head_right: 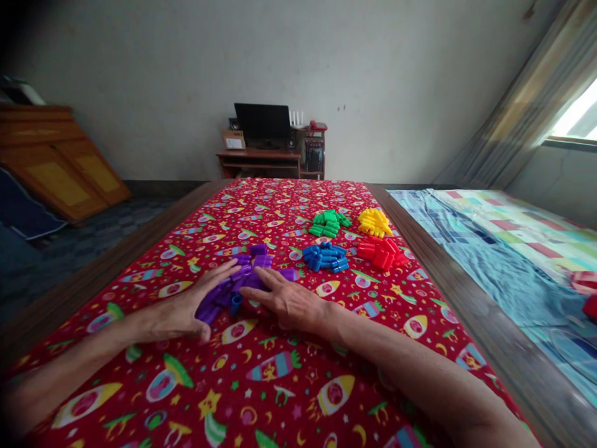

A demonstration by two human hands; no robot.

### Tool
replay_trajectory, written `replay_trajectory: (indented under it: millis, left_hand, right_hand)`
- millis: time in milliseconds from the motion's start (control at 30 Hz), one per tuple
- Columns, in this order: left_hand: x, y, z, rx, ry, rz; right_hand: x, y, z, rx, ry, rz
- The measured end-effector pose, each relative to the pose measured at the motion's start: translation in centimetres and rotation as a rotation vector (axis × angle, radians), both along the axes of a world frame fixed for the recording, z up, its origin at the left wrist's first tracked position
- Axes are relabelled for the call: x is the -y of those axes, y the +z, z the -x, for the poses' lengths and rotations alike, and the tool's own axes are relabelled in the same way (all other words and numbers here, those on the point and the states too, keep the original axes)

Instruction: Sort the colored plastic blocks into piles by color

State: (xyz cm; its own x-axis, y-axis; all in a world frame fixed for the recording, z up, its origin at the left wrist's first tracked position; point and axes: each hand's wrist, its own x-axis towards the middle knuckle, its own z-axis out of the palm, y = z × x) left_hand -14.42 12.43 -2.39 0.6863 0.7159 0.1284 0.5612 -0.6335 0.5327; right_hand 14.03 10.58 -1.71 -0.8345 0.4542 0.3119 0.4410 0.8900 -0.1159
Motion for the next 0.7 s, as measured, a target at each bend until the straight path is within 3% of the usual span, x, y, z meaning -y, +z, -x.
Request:
replay_trajectory:
  millis: [100, 167, 367, 533, 633, 700]
  left_hand:
    - [1.1, -0.9, -1.6, -0.088, 0.094, -0.183]
    - [1.0, -1.2, -2.9, -0.07, 0.142, -0.257]
    - [-2.4, -0.6, -5.6, -0.026, 0.088, -0.322]
    - [-2.7, 0.8, -6.8, 0.021, 0.043, -0.354]
    - [-1.1, 1.5, -7.2, -0.009, -0.107, -0.389]
    - [-0.1, 1.6, -7.5, -0.061, -0.178, -0.407]
  right_hand:
    - [-0.8, 0.2, -0.5, -0.056, -0.087, -0.02]
    - [-0.8, 1.2, -0.8, -0.023, -0.158, -0.03]
    - [1.0, 5.1, -1.5, 0.32, -0.499, 0.052]
    - [1.5, 3.3, -2.1, 0.28, -0.444, 0.021]
    - [1.3, 2.1, -2.6, 0.16, -0.381, -0.054]
    - [1.2, 2.3, -3.1, 0.137, -0.369, -0.055]
